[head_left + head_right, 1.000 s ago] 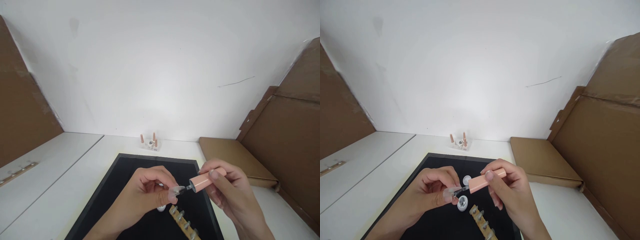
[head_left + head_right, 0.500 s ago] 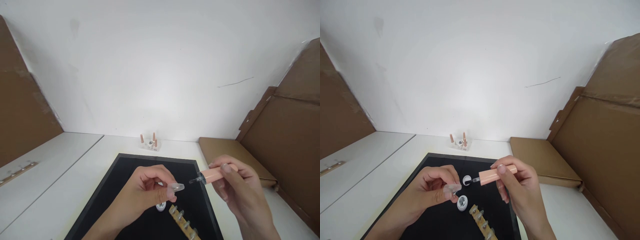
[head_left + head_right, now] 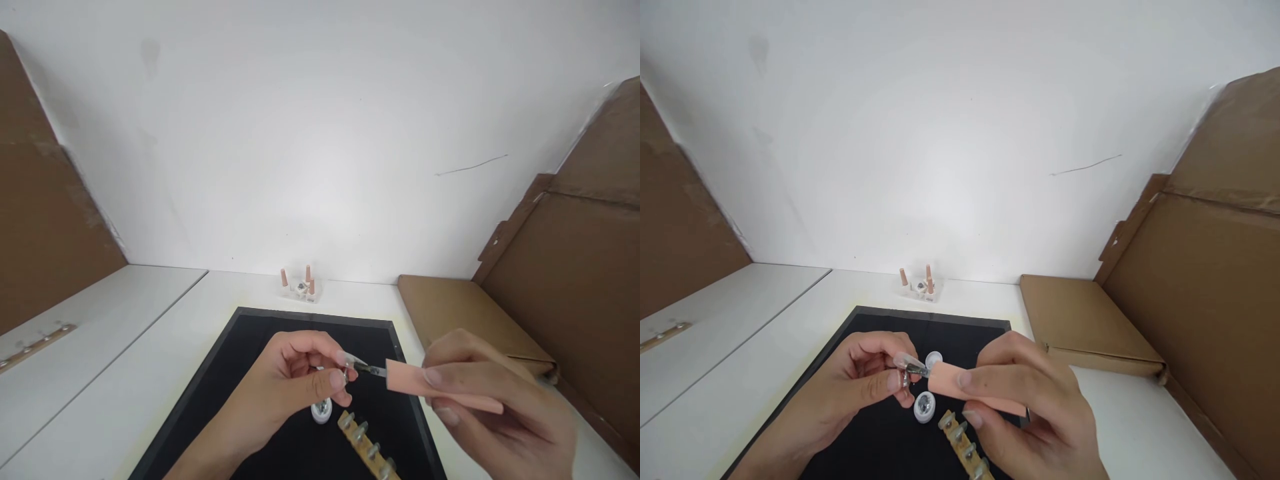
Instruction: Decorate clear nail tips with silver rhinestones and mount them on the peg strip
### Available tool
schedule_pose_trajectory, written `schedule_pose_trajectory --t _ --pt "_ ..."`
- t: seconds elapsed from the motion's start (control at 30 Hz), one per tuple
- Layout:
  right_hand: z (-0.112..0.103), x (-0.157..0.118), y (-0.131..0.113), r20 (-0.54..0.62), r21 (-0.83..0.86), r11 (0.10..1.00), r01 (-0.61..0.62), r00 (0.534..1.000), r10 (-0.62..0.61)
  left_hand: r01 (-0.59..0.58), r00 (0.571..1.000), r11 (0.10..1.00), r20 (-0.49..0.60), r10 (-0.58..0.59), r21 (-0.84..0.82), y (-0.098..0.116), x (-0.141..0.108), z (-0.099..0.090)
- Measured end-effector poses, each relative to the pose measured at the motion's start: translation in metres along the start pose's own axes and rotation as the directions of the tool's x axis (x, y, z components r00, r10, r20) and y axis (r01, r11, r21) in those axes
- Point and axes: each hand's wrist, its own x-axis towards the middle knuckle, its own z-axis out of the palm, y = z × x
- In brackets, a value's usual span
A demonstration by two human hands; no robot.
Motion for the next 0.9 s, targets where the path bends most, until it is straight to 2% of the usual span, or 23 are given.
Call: schedule_pose_trajectory --t 0.6,0.9 --pt "0.0020 0.0017 -0.0010 0.063 -0.144 0.988 0.055 0.997 -0.046 -0.027 0.999 0.997 -0.041 0.024 -0.070 -0.0018 -0.0016 -0.0027" --pt "-0.0008 -0.0003 -0.0033 0.114 -0.195 0.979 0.063 0.993 -0.041 0.013 0.998 0.990 -0.064 -0.022 -0.141 0.0018 -0.0042 0.0037"
